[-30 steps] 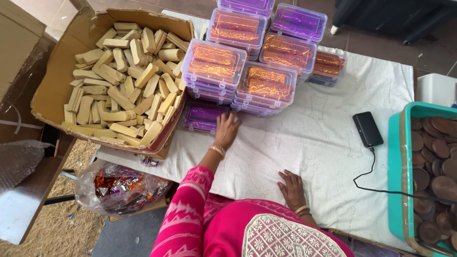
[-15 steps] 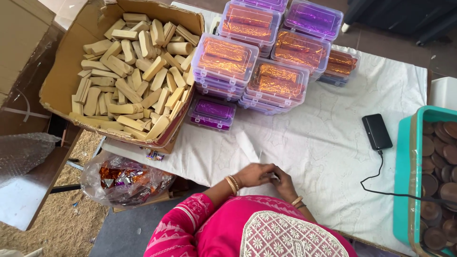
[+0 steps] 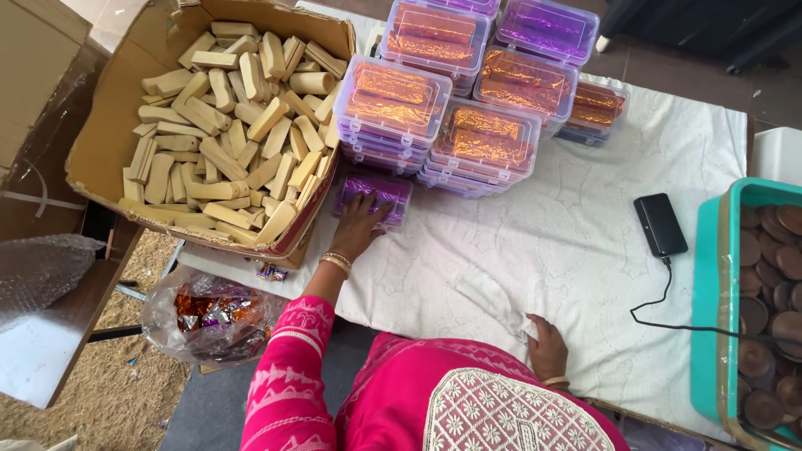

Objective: Wrapping rectangular wooden blocks in shiny purple and gold foil and placing them into clear plastic containers.

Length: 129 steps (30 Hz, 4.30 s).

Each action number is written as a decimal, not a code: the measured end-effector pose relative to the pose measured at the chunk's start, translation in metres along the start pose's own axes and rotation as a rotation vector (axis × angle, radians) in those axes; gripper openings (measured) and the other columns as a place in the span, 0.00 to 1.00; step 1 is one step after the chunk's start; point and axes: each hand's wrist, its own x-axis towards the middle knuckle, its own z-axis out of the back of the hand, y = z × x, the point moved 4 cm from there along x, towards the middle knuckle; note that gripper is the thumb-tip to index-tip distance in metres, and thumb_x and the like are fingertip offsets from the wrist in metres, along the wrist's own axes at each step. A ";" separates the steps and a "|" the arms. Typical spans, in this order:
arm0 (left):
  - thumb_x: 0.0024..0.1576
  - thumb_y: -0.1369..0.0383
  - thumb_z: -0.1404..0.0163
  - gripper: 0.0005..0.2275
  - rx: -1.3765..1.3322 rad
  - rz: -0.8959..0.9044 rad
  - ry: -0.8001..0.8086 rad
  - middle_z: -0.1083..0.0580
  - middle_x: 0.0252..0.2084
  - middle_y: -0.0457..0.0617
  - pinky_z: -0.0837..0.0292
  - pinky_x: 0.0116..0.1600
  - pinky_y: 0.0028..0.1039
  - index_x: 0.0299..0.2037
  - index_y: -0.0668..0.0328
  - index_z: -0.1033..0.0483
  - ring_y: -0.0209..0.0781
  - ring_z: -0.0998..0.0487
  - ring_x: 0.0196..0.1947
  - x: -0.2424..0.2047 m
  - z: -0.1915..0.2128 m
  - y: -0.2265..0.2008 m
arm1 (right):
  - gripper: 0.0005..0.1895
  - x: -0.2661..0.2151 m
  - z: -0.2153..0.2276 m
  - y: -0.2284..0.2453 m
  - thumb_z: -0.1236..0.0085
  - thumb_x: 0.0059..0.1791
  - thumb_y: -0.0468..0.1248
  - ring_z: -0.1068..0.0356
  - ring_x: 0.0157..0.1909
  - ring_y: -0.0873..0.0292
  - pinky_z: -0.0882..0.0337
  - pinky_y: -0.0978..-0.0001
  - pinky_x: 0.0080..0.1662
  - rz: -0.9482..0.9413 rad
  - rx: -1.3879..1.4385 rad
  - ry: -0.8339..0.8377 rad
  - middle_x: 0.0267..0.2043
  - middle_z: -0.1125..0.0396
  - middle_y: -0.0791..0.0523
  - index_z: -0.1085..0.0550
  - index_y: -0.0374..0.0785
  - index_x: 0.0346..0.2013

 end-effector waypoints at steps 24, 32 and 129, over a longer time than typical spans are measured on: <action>0.58 0.64 0.48 0.22 0.243 -0.192 0.073 0.37 0.70 0.59 0.54 0.74 0.60 0.62 0.61 0.31 0.65 0.45 0.73 0.013 -0.063 0.015 | 0.24 -0.002 -0.011 -0.001 0.38 0.46 0.34 0.27 0.48 0.48 0.26 0.55 0.48 -0.224 -0.083 0.037 0.44 0.28 0.51 0.28 0.46 0.56; 0.60 0.64 0.50 0.22 0.297 -0.236 0.048 0.35 0.70 0.59 0.50 0.75 0.54 0.64 0.62 0.32 0.61 0.41 0.72 0.010 -0.059 0.021 | 0.26 -0.003 -0.009 0.000 0.36 0.43 0.34 0.27 0.49 0.48 0.26 0.55 0.48 -0.203 -0.071 0.038 0.46 0.28 0.52 0.28 0.47 0.56; 0.52 0.73 0.40 0.19 -0.738 0.451 -0.122 0.24 0.49 0.41 0.17 0.50 0.24 0.54 0.51 0.28 0.35 0.20 0.46 -0.063 0.202 0.109 | 0.13 0.028 -0.039 -0.005 0.41 0.50 0.43 0.35 0.53 0.52 0.29 0.62 0.50 -0.096 0.393 0.219 0.55 0.41 0.51 0.23 0.35 0.39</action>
